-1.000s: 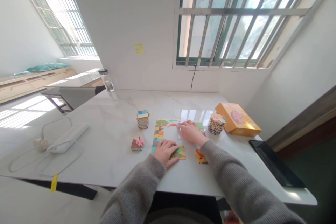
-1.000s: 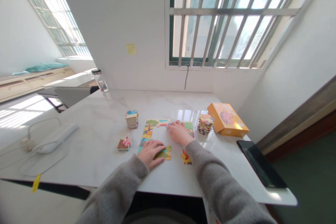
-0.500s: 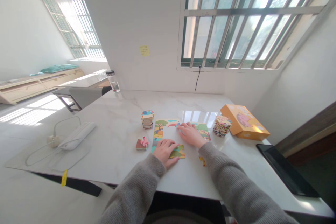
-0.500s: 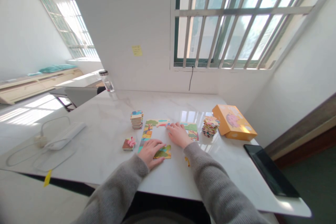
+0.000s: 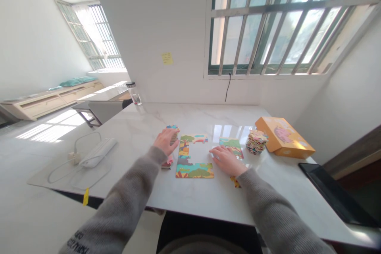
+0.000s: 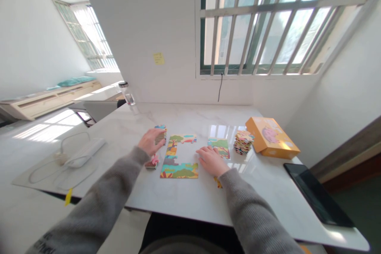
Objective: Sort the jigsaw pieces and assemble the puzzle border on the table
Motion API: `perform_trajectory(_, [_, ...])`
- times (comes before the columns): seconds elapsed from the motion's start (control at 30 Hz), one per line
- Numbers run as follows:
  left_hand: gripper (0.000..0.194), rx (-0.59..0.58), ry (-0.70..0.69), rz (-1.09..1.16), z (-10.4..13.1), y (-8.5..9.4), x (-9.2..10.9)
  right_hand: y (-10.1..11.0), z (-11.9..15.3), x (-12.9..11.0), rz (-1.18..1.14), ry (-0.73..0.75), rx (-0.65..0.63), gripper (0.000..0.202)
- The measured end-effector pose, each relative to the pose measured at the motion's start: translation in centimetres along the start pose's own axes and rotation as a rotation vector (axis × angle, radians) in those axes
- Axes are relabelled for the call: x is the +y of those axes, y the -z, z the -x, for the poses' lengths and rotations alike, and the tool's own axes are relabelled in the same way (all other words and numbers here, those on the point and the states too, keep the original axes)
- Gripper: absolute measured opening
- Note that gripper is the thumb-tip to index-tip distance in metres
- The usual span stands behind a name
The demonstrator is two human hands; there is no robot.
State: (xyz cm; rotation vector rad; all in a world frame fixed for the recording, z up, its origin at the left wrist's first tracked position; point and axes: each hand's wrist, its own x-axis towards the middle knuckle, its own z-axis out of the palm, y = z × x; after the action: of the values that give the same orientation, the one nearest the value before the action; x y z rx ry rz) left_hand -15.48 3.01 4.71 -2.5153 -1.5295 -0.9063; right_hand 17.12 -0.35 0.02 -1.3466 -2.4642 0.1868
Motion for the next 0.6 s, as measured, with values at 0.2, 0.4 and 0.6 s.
perform_trajectory(0.2, [0.039, -0.147, 0.133, -0.124, -3.3, 1.0, -6.0, -0.1, 0.2, -0.2, -0.058, -0.023, 0.07, 0.035])
perform_trajectory(0.4, [0.034, -0.187, 0.145, -0.046, -3.9, 0.8, -7.0, 0.3, 0.1, -0.6, -0.125, -0.025, 0.109, 0.035])
perform_trajectory(0.6, [0.038, -0.153, 0.134, 0.022, -4.1, 1.8, -7.0, 0.1, 0.1, -0.3, -0.148, -0.019, 0.147, 0.033])
